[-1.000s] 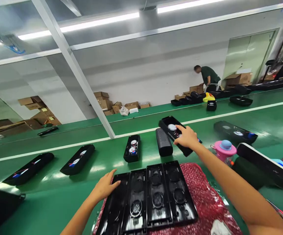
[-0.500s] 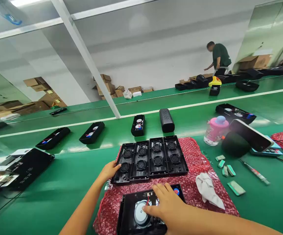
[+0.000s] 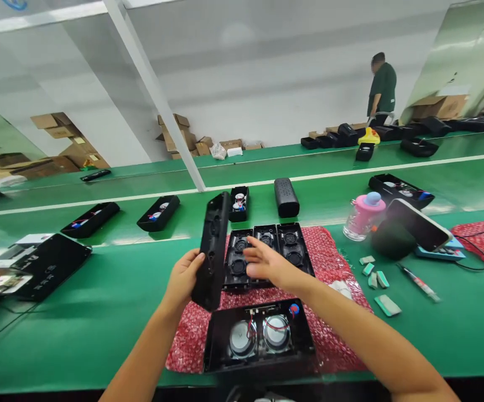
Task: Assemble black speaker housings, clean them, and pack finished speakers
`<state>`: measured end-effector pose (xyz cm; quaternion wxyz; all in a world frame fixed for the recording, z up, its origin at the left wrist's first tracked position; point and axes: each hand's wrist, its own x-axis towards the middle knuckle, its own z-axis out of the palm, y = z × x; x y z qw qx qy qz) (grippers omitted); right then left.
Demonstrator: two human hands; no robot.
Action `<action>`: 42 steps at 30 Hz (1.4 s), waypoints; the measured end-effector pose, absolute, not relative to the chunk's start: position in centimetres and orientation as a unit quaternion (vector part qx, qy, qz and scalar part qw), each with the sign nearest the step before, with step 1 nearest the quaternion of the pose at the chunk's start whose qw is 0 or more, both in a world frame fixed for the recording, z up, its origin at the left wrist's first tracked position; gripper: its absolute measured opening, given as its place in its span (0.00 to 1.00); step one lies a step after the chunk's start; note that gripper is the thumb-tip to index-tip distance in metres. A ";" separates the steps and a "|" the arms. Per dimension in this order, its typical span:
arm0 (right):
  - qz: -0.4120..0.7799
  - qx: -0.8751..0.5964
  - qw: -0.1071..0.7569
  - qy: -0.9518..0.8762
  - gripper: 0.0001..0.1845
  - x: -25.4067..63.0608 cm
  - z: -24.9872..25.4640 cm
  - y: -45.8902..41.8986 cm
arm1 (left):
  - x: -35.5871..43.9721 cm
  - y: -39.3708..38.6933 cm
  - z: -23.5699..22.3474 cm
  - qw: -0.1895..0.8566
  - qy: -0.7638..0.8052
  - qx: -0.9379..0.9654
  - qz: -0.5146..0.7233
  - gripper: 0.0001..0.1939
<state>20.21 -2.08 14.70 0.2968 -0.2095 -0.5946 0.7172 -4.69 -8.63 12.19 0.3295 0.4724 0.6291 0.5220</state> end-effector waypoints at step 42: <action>-0.058 -0.173 0.047 -0.982 0.59 21.2 10.3 -12.0 | 0.0 -23.6 0.3 0.371 0.524 0.565 0.518 0.67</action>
